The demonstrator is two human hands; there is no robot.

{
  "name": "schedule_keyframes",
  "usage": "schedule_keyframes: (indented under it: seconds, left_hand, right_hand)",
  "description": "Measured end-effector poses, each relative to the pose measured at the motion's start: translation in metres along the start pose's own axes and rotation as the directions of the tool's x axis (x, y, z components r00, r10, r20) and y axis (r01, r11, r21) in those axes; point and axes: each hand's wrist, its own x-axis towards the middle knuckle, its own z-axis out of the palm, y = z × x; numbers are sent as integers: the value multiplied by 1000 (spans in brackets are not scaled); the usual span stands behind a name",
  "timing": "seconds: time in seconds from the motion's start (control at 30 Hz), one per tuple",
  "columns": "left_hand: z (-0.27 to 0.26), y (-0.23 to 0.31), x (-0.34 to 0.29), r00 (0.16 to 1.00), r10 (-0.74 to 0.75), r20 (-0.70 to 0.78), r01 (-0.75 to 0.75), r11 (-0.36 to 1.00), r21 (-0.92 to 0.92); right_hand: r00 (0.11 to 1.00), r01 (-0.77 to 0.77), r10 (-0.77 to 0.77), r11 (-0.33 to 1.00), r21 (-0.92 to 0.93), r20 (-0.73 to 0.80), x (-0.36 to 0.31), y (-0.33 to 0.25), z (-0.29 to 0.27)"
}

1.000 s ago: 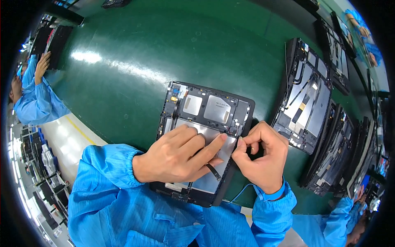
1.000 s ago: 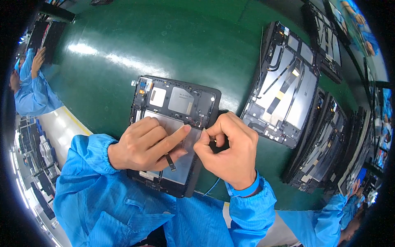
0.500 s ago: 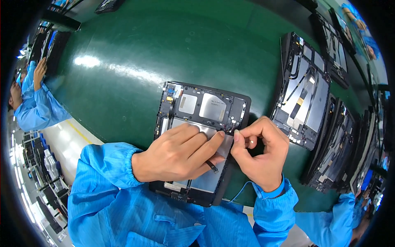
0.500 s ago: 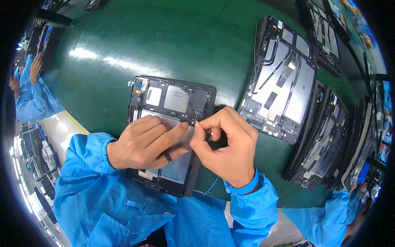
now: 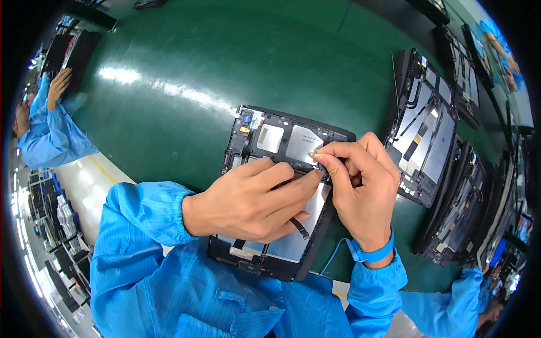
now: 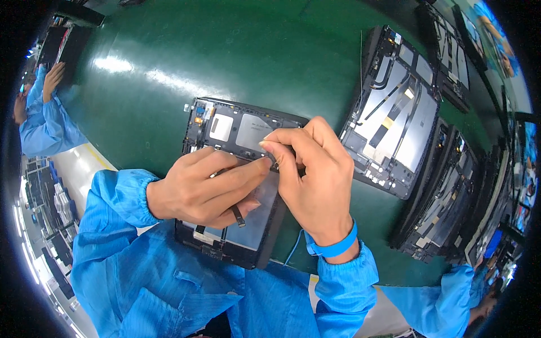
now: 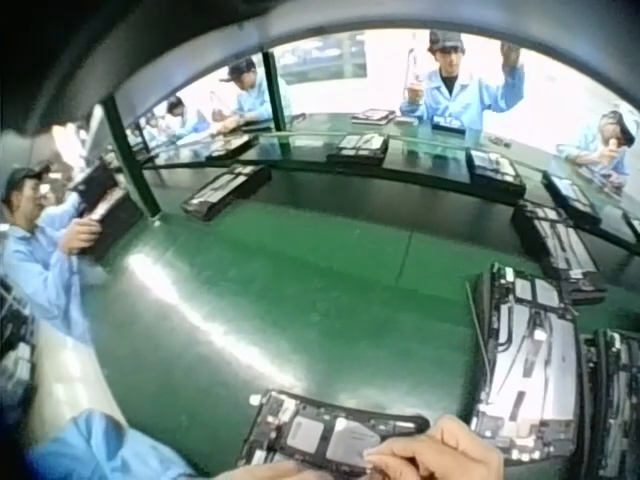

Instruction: The person connects internal cables and components inside tablet casings by hand, places each assembled tablet onto the conveyor belt, and takes another tablet casing to assemble.

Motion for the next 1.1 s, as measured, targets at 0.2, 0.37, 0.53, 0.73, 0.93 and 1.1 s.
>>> schedule_keyframes:
  seconds: [0.2, 0.37, 0.53, 0.73, 0.93, 1.1]
  left_hand:
    - [-1, -12, 3, 1000, 25, 11, -25, 999, -47]
    - [-4, -18, 8, 999, 46, 7, -46, 997, -60]
    - [-1, -21, 8, 1000, 3, -24, -5, 994, -108]
    - [-1, -20, 7, 1000, 9, 8, -8, 993, -122]
    - [2, -18, 10, 1000, 4, 5, -4, 990, -140]
    - [4, -15, 11, 1000, 6, -13, -8, 990, -138]
  right_hand:
    - [995, -39, 43, 998, -42, 95, -1, -1, -9]
    - [907, -374, 338, 921, 110, 251, -10, -20, -24]
    - [830, -533, 430, 798, 281, 354, -10, -15, -24]
    - [798, -578, 459, 767, 278, 392, -8, -12, -31]
    - [793, -592, 468, 743, 313, 390, -10, -13, -33]
    - [807, -572, 434, 741, 352, 399, -13, -7, -33]
